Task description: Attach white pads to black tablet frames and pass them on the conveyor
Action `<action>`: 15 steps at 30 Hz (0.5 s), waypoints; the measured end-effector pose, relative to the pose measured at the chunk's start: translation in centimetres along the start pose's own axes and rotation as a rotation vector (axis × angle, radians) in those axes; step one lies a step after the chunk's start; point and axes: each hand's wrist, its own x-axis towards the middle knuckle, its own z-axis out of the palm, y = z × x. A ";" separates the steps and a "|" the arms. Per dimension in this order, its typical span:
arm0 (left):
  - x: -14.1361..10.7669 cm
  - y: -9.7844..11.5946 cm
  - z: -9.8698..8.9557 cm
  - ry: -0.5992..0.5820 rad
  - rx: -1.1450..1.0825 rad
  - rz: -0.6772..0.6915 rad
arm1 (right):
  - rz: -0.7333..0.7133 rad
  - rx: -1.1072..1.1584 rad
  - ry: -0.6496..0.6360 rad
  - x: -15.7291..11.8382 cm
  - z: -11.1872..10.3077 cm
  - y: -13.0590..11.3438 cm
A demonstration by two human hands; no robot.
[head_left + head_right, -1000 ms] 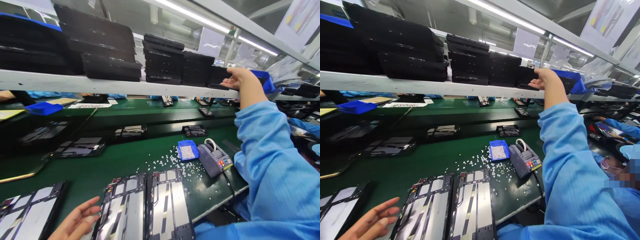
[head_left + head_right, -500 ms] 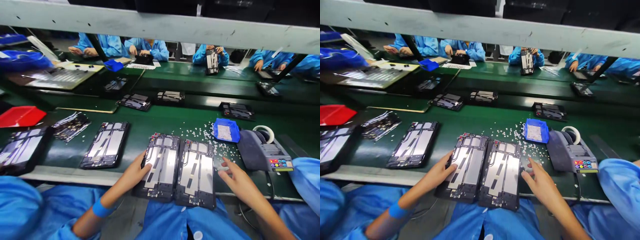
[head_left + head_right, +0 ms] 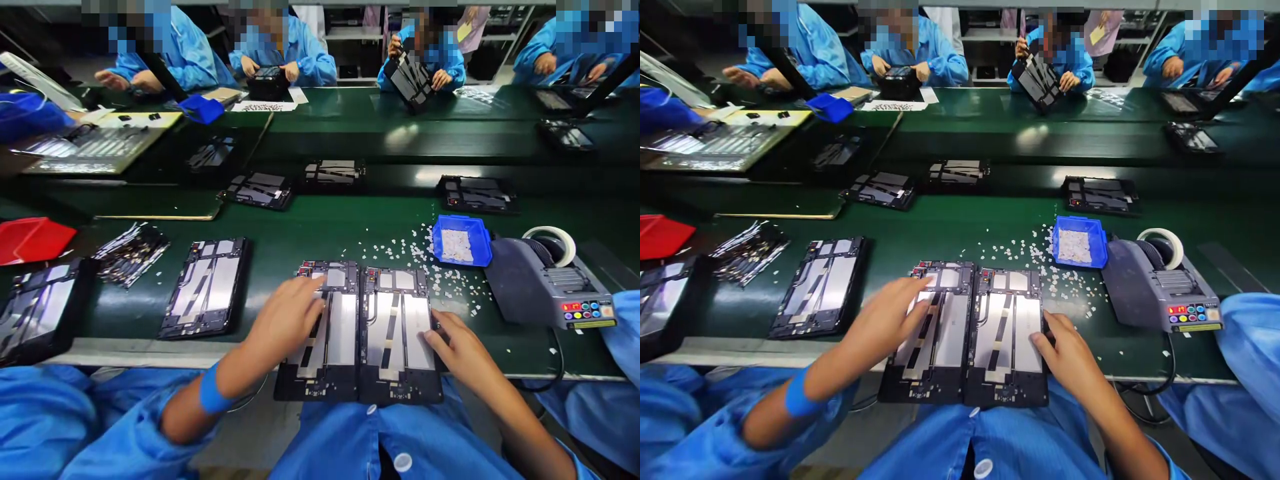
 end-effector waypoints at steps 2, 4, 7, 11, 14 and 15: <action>3.7 2.0 0.4 -0.070 0.089 0.180 | 0.009 -0.031 0.013 0.3 -0.1 -0.1; 7.1 3.4 1.6 -0.110 0.174 0.287 | 0.029 -0.041 0.023 0.3 -0.1 -0.1; 10.3 4.2 3.5 -0.154 0.241 0.407 | 0.063 -0.023 0.019 -0.1 -0.1 0.1; 11.6 4.0 4.1 -0.228 0.274 0.530 | 0.089 0.008 0.022 -0.6 0.0 0.4; 12.0 4.0 3.7 -0.260 0.278 0.555 | 0.079 0.031 0.032 -0.6 -0.3 0.3; 12.2 3.9 3.6 -0.259 0.273 0.559 | 0.078 0.034 0.041 -0.5 -0.4 0.2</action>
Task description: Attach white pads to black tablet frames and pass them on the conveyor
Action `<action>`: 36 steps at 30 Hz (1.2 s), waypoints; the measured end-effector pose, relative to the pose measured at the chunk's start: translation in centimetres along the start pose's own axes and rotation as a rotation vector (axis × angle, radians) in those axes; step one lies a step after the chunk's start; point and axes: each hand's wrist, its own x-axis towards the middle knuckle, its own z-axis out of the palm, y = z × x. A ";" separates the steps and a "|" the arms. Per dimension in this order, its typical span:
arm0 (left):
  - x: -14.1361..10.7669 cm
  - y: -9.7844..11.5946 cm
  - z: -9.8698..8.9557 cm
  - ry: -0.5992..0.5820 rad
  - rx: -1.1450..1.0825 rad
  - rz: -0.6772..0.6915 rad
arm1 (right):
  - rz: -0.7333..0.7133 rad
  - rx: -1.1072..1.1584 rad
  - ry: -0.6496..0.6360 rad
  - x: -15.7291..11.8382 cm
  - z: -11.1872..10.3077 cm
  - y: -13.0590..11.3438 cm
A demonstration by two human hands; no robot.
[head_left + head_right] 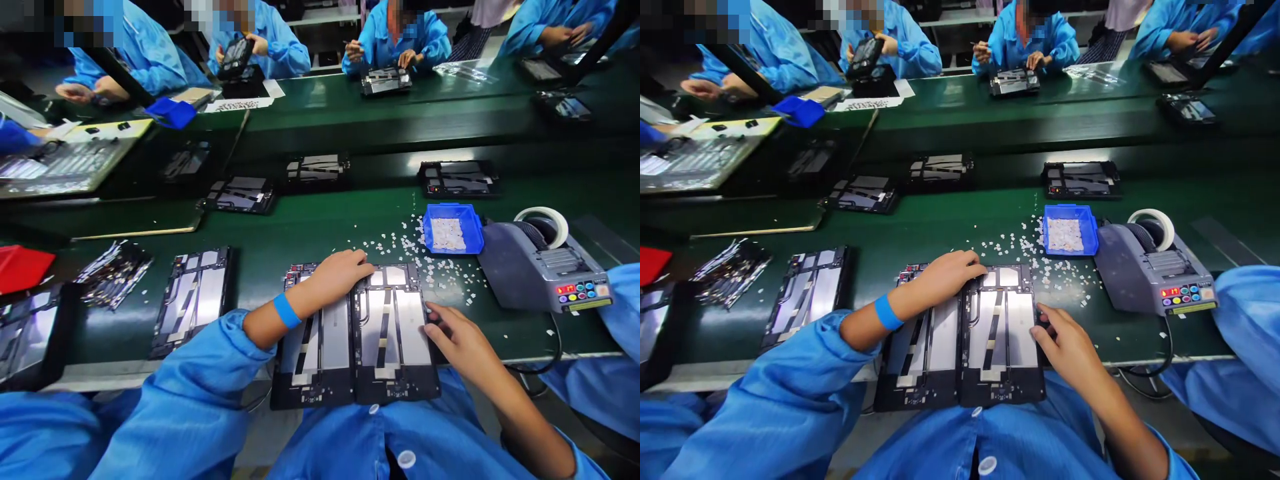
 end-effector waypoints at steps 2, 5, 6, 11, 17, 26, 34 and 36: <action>0.2 -0.3 -0.1 0.008 -0.004 0.010 | -0.001 -0.002 0.029 0.3 -0.4 -0.4; 0.1 -0.6 0.2 0.031 0.003 -0.014 | -0.024 -0.013 0.077 0.9 -1.1 -1.3; 0.0 -0.7 0.3 0.035 0.006 -0.027 | -0.038 -0.017 0.090 1.2 -1.2 -1.7; -0.5 -0.7 0.7 0.062 0.011 -0.070 | -0.120 -0.040 0.076 2.7 -0.9 -3.7; -0.1 -1.2 0.6 0.099 0.051 0.060 | -0.201 -0.006 0.063 4.7 -0.1 -5.7; -2.6 0.3 2.8 0.399 -0.151 -0.075 | -0.119 0.383 -0.215 12.3 4.2 -9.6; -3.2 3.5 3.0 0.402 -1.067 -0.565 | -0.084 0.534 -0.163 12.2 5.6 -8.8; -3.1 4.0 2.9 0.407 -1.120 -0.606 | -0.096 0.531 -0.134 11.9 5.9 -8.5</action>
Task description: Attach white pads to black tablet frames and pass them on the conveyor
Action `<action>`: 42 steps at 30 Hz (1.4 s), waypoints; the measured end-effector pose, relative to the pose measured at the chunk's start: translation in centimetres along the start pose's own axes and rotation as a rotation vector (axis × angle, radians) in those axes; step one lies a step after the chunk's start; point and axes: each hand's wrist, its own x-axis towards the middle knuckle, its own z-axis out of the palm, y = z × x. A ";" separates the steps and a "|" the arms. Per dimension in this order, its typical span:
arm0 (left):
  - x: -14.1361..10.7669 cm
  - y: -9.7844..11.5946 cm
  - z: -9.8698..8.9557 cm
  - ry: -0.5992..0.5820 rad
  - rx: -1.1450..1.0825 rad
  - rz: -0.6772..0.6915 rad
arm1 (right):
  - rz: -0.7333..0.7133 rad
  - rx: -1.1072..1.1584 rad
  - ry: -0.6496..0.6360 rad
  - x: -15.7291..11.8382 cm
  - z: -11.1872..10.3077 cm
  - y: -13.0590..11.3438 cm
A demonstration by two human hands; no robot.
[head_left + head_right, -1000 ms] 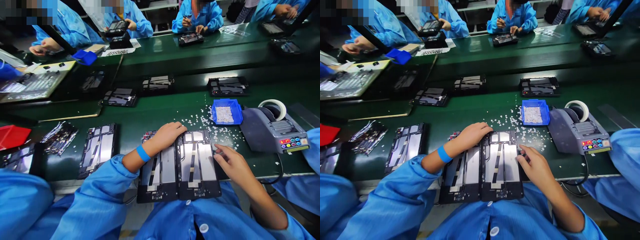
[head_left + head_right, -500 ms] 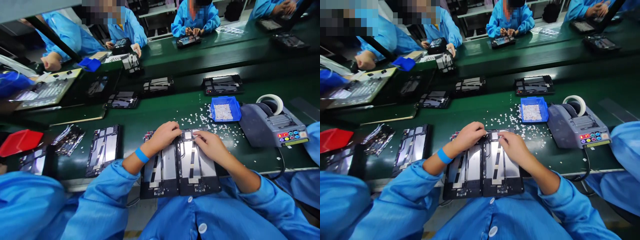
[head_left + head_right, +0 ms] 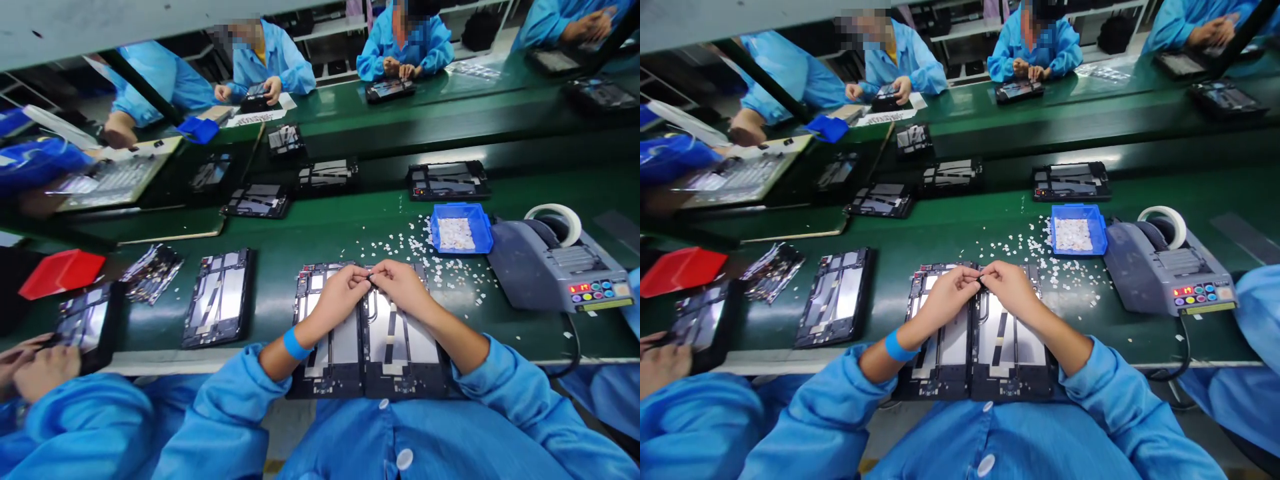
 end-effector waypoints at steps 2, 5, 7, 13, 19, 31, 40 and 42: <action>0.1 0.2 0.2 0.041 0.023 -0.007 | -0.022 -0.038 0.036 -0.3 0.2 0.3; 0.3 0.4 0.3 0.061 0.058 -0.010 | -0.134 -0.206 0.130 -0.6 0.7 0.4; 0.2 0.6 0.4 0.071 0.071 -0.015 | -0.233 -0.374 0.188 -0.8 0.8 0.4; -0.5 0.8 1.1 0.153 0.163 -0.021 | -0.341 -0.571 0.093 -0.9 0.2 0.7; -1.1 1.5 2.1 0.203 0.244 -0.014 | -0.381 -0.567 0.018 0.2 -0.9 1.1; -1.2 1.3 1.8 0.190 0.180 -0.062 | -0.427 -0.569 -0.023 0.4 -0.6 1.4; -1.2 1.7 0.5 0.046 0.495 0.096 | -0.413 -0.675 0.100 -0.7 0.3 0.1; -1.3 1.6 0.8 0.023 0.465 0.104 | -0.445 -0.695 0.173 -1.4 0.7 0.2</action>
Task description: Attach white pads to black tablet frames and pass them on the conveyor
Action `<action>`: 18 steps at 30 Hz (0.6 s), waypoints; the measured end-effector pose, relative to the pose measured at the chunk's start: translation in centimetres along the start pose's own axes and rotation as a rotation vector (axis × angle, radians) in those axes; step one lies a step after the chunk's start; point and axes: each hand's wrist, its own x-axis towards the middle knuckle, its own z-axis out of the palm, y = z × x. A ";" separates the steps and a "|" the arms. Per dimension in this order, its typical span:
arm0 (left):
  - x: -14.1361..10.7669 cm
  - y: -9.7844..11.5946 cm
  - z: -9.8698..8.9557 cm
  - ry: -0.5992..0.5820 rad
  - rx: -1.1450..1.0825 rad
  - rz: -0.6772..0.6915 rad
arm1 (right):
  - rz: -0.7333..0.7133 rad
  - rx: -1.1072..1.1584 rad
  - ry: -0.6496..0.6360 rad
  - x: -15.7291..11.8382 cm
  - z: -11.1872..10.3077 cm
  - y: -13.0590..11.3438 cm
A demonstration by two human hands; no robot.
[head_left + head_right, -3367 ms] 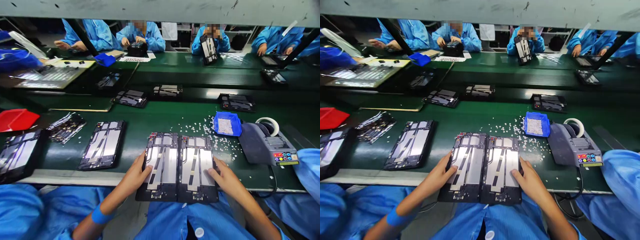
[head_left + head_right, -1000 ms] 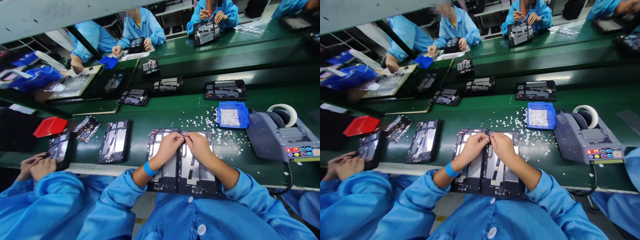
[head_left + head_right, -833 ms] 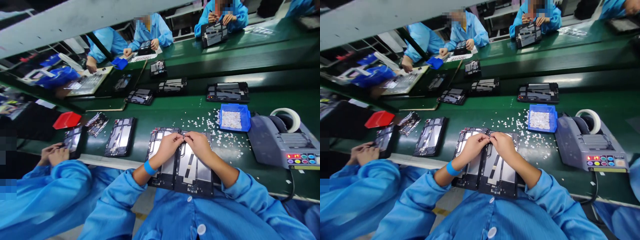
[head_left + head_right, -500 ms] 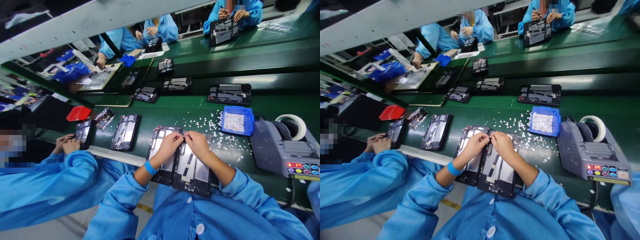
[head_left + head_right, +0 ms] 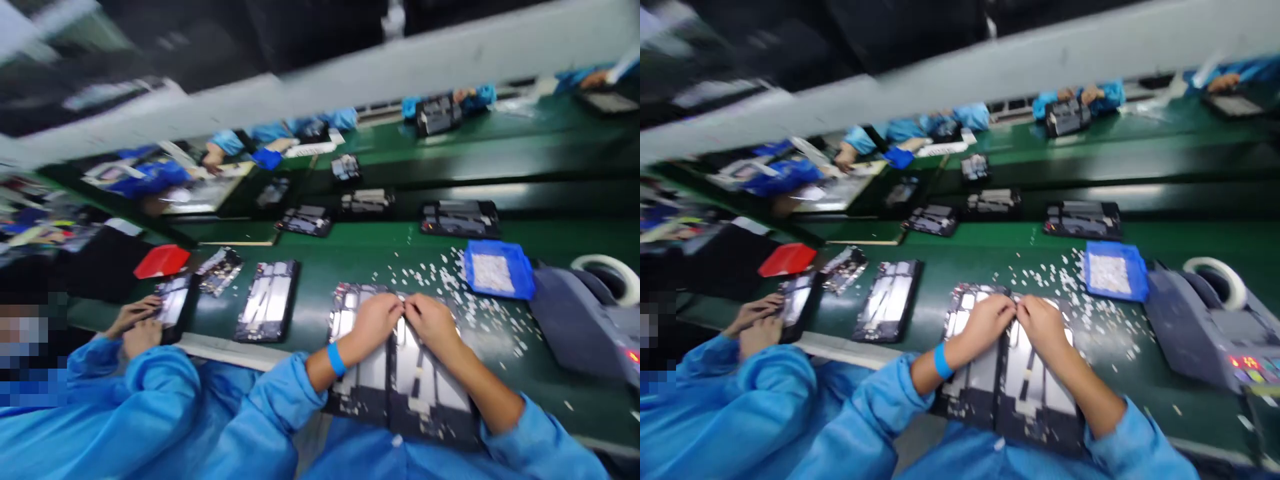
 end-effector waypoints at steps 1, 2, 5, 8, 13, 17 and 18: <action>0.2 0.0 0.3 0.005 0.002 0.017 | 0.004 -0.019 0.040 -0.4 0.2 0.2; 0.5 -0.1 0.8 0.009 0.004 0.038 | 0.049 -0.049 0.078 -0.8 0.6 0.6; 1.4 -0.6 1.8 0.012 -0.010 0.088 | 0.171 -0.095 0.081 -1.6 1.2 2.3; 1.5 -1.2 1.4 -0.003 -0.074 0.098 | 0.284 -0.129 0.101 -1.6 -0.4 2.4; 2.2 -2.8 -0.4 -0.033 -0.213 0.071 | 0.573 -0.476 0.124 0.9 -7.0 2.9; 2.7 -3.1 -0.6 -0.060 -0.285 0.052 | 0.691 -0.653 0.094 2.5 -11.1 5.1; 2.6 -3.0 -0.7 -0.059 -0.292 0.045 | 0.695 -0.677 0.086 2.9 -11.8 5.6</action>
